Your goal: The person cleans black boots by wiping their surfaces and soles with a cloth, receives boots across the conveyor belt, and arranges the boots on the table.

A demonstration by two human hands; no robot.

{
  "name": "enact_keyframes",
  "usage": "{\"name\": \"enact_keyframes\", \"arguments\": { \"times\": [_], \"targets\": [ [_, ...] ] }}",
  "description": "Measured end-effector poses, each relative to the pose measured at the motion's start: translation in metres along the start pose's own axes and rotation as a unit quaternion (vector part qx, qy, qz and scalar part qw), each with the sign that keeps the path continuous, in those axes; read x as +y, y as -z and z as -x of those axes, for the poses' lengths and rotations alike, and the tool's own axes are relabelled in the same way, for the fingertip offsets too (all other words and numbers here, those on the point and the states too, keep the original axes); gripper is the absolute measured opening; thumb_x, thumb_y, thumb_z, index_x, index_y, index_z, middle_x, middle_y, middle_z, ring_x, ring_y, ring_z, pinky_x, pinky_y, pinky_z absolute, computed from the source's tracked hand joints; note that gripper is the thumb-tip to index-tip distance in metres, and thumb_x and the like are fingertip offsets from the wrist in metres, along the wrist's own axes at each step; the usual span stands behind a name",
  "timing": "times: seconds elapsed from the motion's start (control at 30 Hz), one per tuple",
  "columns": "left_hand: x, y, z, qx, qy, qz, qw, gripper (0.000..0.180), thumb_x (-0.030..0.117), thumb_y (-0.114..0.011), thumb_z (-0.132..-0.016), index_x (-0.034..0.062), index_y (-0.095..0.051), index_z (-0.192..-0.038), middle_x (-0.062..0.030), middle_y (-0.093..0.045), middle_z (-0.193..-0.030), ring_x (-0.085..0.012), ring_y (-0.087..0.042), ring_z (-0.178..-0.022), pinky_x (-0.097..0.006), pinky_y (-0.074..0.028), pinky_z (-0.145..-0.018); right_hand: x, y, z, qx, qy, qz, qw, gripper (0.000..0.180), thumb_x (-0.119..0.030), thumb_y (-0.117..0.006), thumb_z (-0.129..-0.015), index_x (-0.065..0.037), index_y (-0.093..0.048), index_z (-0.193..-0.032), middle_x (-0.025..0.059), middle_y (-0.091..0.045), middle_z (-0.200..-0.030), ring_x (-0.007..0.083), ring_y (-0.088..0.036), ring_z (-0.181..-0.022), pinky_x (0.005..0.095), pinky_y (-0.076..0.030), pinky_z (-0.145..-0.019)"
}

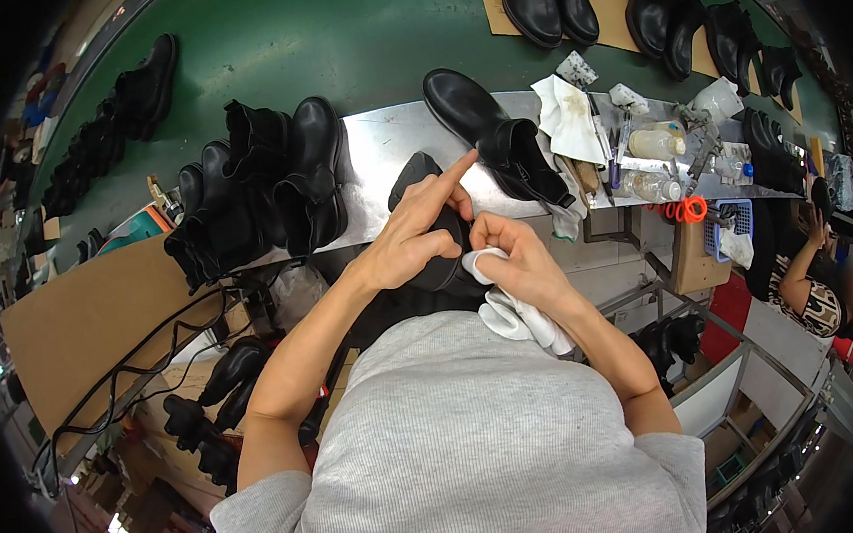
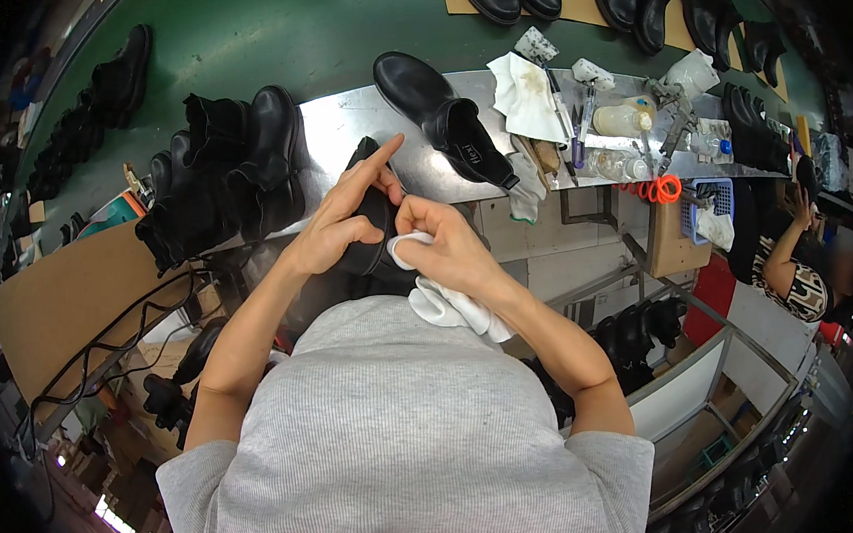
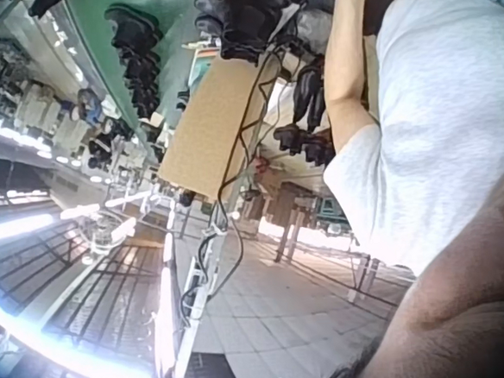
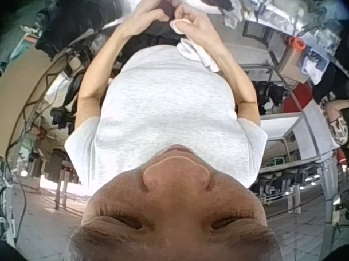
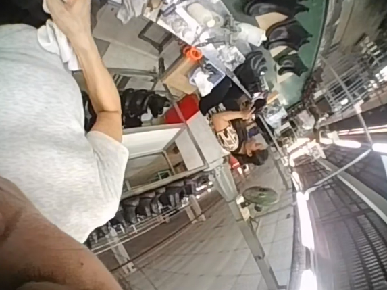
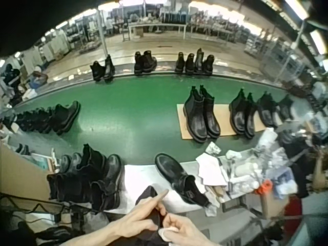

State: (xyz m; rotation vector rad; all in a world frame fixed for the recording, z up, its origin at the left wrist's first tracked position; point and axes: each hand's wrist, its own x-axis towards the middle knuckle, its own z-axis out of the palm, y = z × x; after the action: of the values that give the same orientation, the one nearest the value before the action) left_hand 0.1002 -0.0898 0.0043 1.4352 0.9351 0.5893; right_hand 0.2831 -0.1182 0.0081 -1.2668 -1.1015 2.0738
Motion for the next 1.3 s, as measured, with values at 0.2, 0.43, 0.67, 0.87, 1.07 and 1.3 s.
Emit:
{"name": "enact_keyframes", "arguments": {
  "times": [0.2,0.43,0.67,0.87,1.07,1.3],
  "targets": [
    [-0.002,-0.001,0.000,0.001,-0.003,0.004,1.000,0.095,0.020,-0.053,-0.051,0.0083,-0.029,-0.142,-0.0077,-0.048,-0.092,-0.0211,-0.046,-0.093,-0.033,-0.028,-0.097,-0.006,-0.002,0.000,0.026,-0.041,-0.046,0.998,0.009,-0.004,-0.054,-0.074,-0.005,-0.045,-0.074,-0.0053,-0.042,-0.067,0.0017,-0.038,-0.063,0.0187,-0.030,-0.056],
    [-0.004,-0.001,0.001,0.005,-0.007,0.016,1.000,0.095,0.020,-0.053,-0.051,0.0076,-0.029,-0.142,-0.0074,-0.048,-0.093,-0.0204,-0.046,-0.092,-0.032,-0.028,-0.097,-0.004,-0.002,0.000,-0.005,0.007,-0.001,1.000,0.011,-0.005,-0.054,-0.076,-0.006,-0.044,-0.073,-0.0059,-0.041,-0.067,0.0016,-0.037,-0.062,0.0183,-0.029,-0.055],
    [-0.004,-0.001,0.000,-0.008,-0.003,0.012,1.000,0.096,0.019,-0.052,-0.051,0.0049,-0.027,-0.142,-0.0084,-0.048,-0.096,-0.0203,-0.046,-0.095,-0.030,-0.029,-0.097,-0.008,0.000,-0.005,0.020,-0.048,-0.023,0.998,0.010,-0.012,-0.054,-0.081,-0.007,-0.048,-0.075,-0.0057,-0.044,-0.065,0.0016,-0.039,-0.057,0.0192,-0.029,-0.049],
    [-0.004,-0.002,0.003,0.007,-0.017,0.030,0.999,0.098,0.019,-0.051,-0.049,0.0027,-0.025,-0.143,-0.0116,-0.048,-0.103,-0.0214,-0.045,-0.098,-0.031,-0.030,-0.098,0.005,0.007,-0.012,0.038,-0.097,-0.115,0.988,0.008,-0.014,-0.052,-0.084,-0.007,-0.050,-0.080,-0.0053,-0.046,-0.062,0.0025,-0.039,-0.048,0.0205,-0.028,-0.042],
    [-0.005,-0.001,0.003,0.009,-0.014,0.026,1.000,0.099,0.020,-0.051,-0.049,0.0022,-0.025,-0.142,-0.0120,-0.049,-0.103,-0.0214,-0.045,-0.099,-0.031,-0.031,-0.098,0.003,0.002,0.003,-0.032,0.038,0.052,0.997,0.015,-0.010,-0.063,-0.067,-0.005,-0.051,-0.076,-0.0031,-0.049,-0.064,0.0043,-0.043,-0.058,0.0205,-0.034,-0.053],
    [-0.003,0.000,0.001,0.006,-0.012,0.012,1.000,0.097,0.020,-0.051,-0.050,0.0023,-0.026,-0.142,-0.0119,-0.050,-0.102,-0.0218,-0.046,-0.099,-0.031,-0.031,-0.098,0.004,-0.002,-0.001,0.020,0.031,0.064,0.997,0.014,-0.009,-0.061,-0.069,-0.005,-0.049,-0.074,-0.0032,-0.046,-0.064,0.0037,-0.042,-0.060,0.0206,-0.034,-0.053]
  ]
}}
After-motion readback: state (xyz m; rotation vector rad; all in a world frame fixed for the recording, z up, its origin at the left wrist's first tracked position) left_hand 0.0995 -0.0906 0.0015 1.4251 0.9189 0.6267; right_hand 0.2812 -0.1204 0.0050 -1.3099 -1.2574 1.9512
